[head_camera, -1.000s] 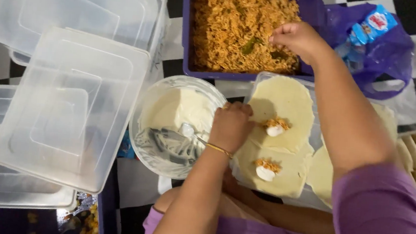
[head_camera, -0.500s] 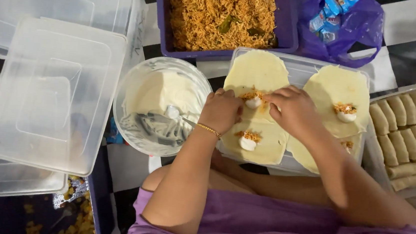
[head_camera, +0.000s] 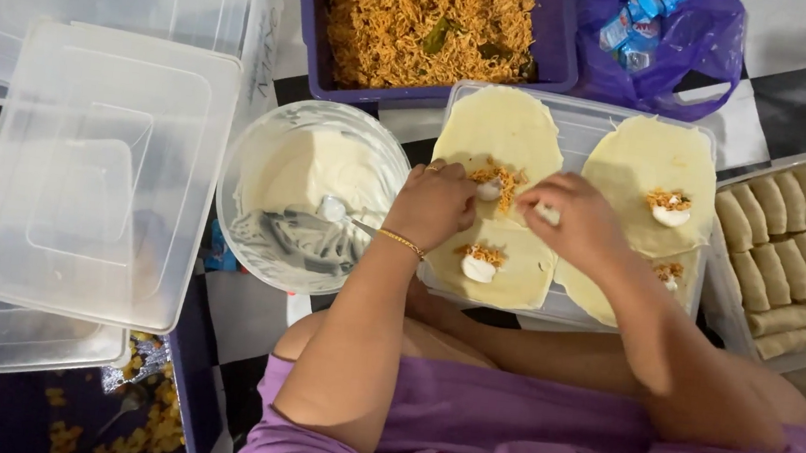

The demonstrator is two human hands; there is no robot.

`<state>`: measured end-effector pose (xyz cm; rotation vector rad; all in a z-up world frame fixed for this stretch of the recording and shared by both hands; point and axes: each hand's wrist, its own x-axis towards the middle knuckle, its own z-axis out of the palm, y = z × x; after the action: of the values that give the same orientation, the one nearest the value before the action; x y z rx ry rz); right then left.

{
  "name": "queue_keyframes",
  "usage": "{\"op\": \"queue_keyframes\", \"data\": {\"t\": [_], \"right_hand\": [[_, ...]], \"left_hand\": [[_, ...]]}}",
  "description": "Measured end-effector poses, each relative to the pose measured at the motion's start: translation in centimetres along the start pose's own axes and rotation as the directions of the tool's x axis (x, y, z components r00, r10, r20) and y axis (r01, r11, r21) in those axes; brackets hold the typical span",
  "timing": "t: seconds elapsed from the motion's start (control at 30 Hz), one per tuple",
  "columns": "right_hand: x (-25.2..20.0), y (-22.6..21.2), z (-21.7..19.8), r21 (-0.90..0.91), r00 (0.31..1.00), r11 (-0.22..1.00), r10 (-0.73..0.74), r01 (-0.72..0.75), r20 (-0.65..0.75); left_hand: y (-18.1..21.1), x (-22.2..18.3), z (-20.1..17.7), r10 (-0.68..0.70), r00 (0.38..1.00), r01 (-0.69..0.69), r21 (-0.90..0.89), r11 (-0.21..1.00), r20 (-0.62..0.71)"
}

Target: The person is manually assembling spring rolls by placing filling on wrappers, applying a sealing paste, and rolling them tightly.

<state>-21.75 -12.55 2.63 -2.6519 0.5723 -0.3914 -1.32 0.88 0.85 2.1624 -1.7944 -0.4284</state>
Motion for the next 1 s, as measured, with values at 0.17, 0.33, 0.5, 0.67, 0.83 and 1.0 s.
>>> {"op": "queue_keyframes", "data": {"t": [0.17, 0.33, 0.5, 0.67, 0.83, 1.0], "right_hand": [[-1.1, -0.6, 0.7, -0.187, 0.997, 0.98, -0.052, 0.06, 0.051], [0.5, 1.6, 0.2, -0.034, 0.999, 0.999, 0.005, -0.004, 0.049], [4.0, 2.2, -0.2, -0.004, 0.976, 0.982, 0.189, -0.19, 0.108], [4.2, 2.4, 2.7, -0.102, 0.997, 0.993, 0.061, -0.057, 0.046], [4.2, -1.0, 3.7, -0.084, 0.961, 0.962, -0.265, 0.258, -0.079], [4.4, -2.8, 3.5, -0.169, 0.962, 0.948, -0.272, 0.27, 0.01]], "left_hand": [[-0.7, 0.3, 0.2, -0.008, 0.999, 0.003, -0.116, 0.993, -0.041], [-1.5, 1.1, 0.0, -0.077, 0.991, 0.05, -0.234, 0.971, -0.109], [-1.6, 2.2, 0.1, -0.194, 0.951, 0.16, -0.154, 0.975, -0.239], [-2.2, 3.5, 1.7, -0.212, 0.942, 0.192, -0.1, 0.976, -0.261], [-2.2, 3.3, 1.2, -0.169, 0.944, 0.159, -0.061, 0.985, -0.282], [-3.9, 1.0, -1.1, -0.178, 0.956, 0.177, -0.029, 0.984, -0.235]]}}
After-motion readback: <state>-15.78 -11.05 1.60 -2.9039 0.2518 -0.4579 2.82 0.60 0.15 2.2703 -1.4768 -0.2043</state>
